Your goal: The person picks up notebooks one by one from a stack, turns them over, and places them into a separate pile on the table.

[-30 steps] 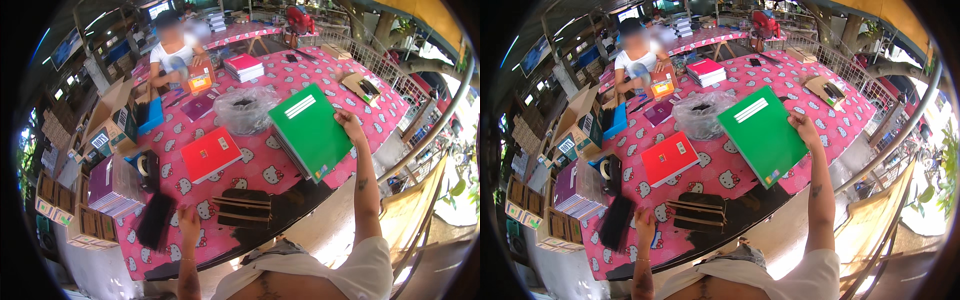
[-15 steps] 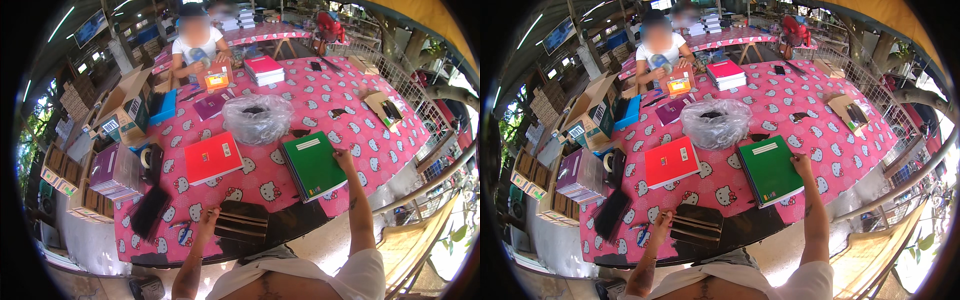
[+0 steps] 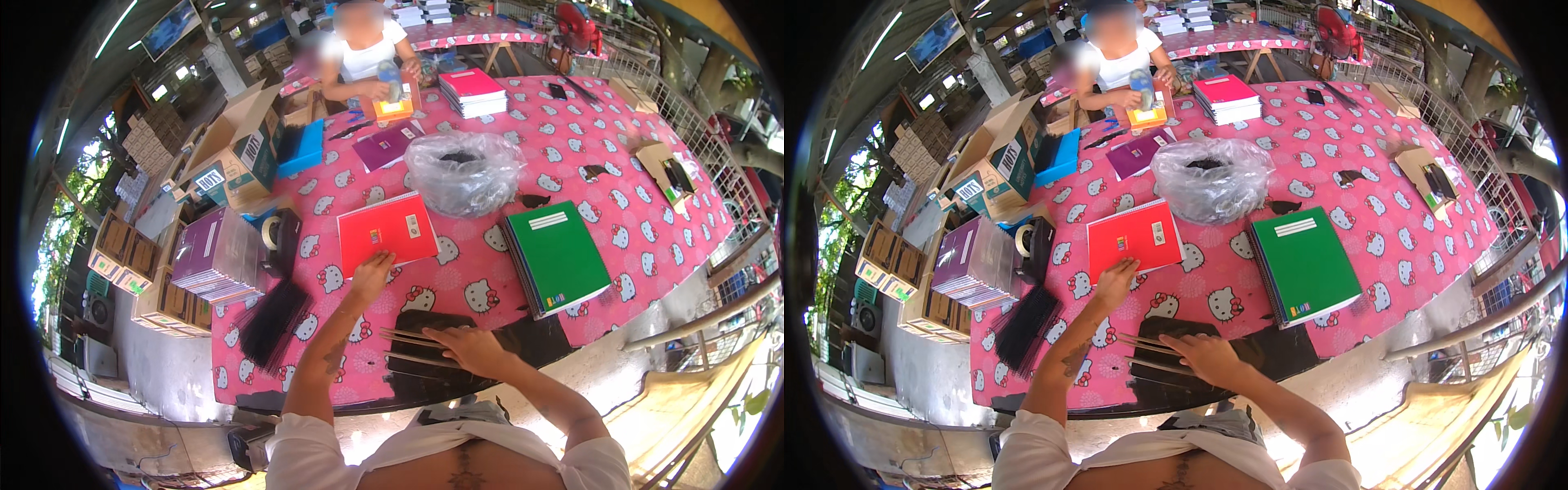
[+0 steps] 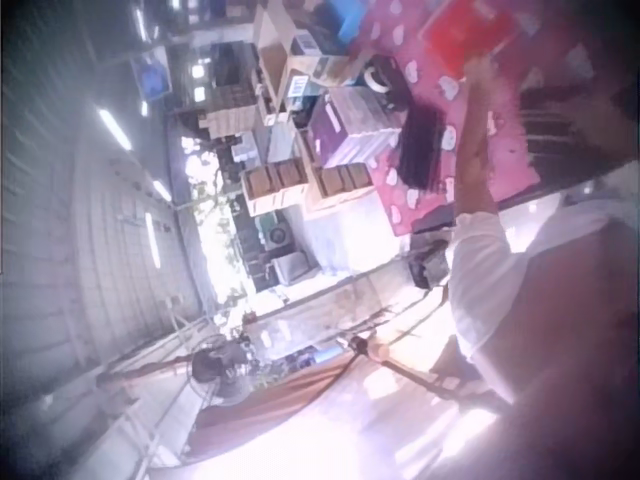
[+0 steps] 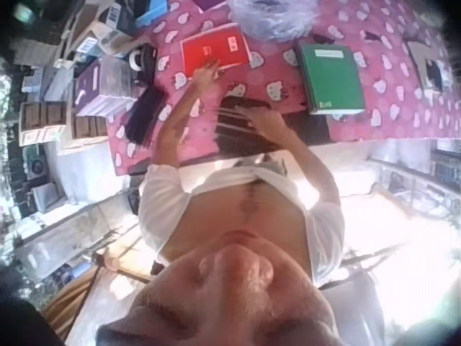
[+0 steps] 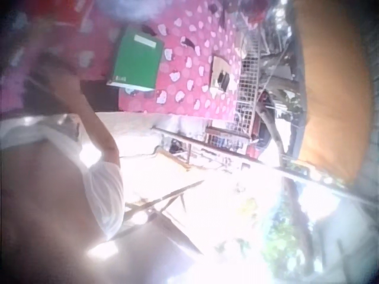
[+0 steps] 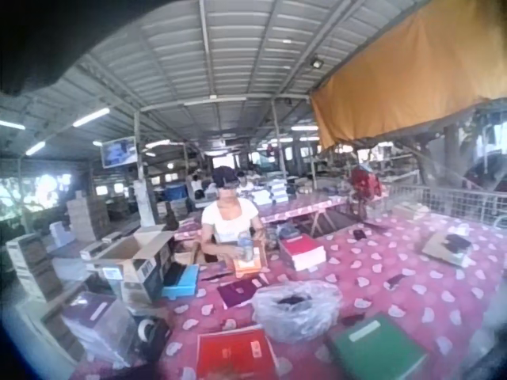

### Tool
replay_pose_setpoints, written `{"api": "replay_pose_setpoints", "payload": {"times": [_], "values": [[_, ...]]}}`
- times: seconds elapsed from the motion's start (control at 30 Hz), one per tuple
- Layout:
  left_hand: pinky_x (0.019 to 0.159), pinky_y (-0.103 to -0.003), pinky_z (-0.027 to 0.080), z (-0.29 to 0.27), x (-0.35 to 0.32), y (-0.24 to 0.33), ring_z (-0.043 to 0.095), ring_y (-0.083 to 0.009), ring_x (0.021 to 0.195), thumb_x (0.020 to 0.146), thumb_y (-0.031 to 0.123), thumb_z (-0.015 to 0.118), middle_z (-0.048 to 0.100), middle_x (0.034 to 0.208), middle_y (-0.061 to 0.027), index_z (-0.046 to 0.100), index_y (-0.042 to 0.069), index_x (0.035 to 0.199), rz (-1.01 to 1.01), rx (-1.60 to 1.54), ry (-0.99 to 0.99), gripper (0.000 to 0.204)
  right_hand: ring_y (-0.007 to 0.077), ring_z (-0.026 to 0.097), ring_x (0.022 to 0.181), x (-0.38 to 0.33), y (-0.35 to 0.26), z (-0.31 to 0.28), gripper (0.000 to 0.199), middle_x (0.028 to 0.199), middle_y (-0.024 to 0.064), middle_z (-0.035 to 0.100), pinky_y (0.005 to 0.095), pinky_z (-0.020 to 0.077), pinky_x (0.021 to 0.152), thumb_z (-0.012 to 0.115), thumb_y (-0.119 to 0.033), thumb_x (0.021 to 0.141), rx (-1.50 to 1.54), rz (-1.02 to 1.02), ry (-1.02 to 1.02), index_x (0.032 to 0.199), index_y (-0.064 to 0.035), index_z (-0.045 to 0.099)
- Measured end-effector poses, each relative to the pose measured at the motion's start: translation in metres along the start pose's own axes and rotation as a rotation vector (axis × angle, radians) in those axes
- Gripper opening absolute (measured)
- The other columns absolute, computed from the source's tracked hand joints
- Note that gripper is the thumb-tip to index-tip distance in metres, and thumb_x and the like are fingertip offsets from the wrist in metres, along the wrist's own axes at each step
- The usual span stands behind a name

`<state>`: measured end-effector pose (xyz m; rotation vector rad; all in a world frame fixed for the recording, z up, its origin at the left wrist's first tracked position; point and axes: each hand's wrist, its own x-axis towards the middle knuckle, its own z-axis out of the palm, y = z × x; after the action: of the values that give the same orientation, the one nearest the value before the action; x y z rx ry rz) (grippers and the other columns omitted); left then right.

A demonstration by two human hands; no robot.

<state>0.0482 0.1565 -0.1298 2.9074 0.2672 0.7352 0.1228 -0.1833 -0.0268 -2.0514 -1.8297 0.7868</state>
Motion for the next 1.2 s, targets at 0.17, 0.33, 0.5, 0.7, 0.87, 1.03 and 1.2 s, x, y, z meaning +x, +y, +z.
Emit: {"api": "replay_pose_setpoints", "payload": {"times": [0.17,0.33,0.5,0.7,0.87,1.03,1.2], "values": [[0.092,-0.044,0.057,-0.02,0.021,0.001,0.068,-0.0342,0.11,0.097,0.021,0.063,0.07,0.118,-0.0202,0.066,0.007,0.126,-0.167,-0.279,-0.155,0.033,0.0321,0.068,0.106,0.022,0.026,-0.01,0.056,0.127,0.0186,0.065,0.0384,0.0526,0.094,0.07,-0.026,0.093,0.419,-0.113,0.365,0.143,-0.0059,0.053],[0.097,-0.044,0.053,0.016,0.003,-0.01,0.068,-0.032,0.109,0.097,0.026,0.062,0.07,0.12,-0.0164,0.066,0.008,0.125,0.058,0.076,0.061,0.033,0.0242,0.067,0.11,0.074,0.059,-0.002,0.052,0.125,0.0185,0.066,0.0359,0.0507,0.096,0.068,-0.029,0.096,0.727,0.059,0.453,0.14,-0.0039,0.055],[0.096,-0.045,0.053,-0.009,0.025,-0.007,0.068,-0.0336,0.109,0.097,0.026,0.061,0.069,0.121,-0.0144,0.065,0.012,0.128,-0.174,-0.299,-0.137,0.034,0.0209,0.067,0.107,0.08,0.095,0.03,0.052,0.121,0.0129,0.069,0.0332,0.0508,0.094,0.069,-0.029,0.096,0.847,0.084,0.464,0.14,-0.0043,0.056],[0.081,-0.05,0.055,-0.001,0.013,-0.007,0.07,-0.0358,0.098,0.1,0.028,0.056,0.074,0.1,-0.0156,0.068,0.012,0.116,-0.158,-0.155,-0.092,0.026,0.0241,0.064,0.11,0.108,0.114,0.034,0.052,0.121,0.0161,0.068,0.0357,0.0495,0.098,0.068,-0.028,0.096,0.887,0.086,0.526,0.139,-0.0006,0.056],[0.067,-0.05,0.054,0.012,0.031,-0.009,0.068,-0.0418,0.076,0.1,0.033,0.057,0.068,0.078,-0.019,0.068,0.009,0.111,-0.455,-0.181,-0.01,0.028,0.0354,0.058,0.124,0.173,0.145,0.016,0.069,0.131,0.0254,0.059,0.0429,0.046,0.104,0.07,-0.023,0.09,0.22,0.365,0.707,0.148,0.0008,0.042],[0.062,-0.051,0.051,0.013,0.02,-0.023,0.067,-0.0417,0.072,0.1,0.032,0.059,0.068,0.077,-0.0197,0.069,0.007,0.104,-0.521,-0.271,0.15,0.027,0.0402,0.055,0.122,0.2,0.135,0.026,0.07,0.132,0.0209,0.056,0.0489,0.0471,0.102,0.071,-0.025,0.086,0.157,0.206,0.798,0.145,0.0003,0.044],[0.06,-0.052,0.05,0.011,0.013,-0.017,0.067,-0.0413,0.071,0.099,0.031,0.06,0.067,0.076,-0.0197,0.069,0.008,0.102,-0.539,-0.279,0.18,0.025,0.0352,0.054,0.126,0.207,0.104,-0.02,0.068,0.133,0.0147,0.054,0.0525,0.0487,0.099,0.074,-0.028,0.085,-0.08,0.256,0.626,0.141,-0.0031,0.048]]}}
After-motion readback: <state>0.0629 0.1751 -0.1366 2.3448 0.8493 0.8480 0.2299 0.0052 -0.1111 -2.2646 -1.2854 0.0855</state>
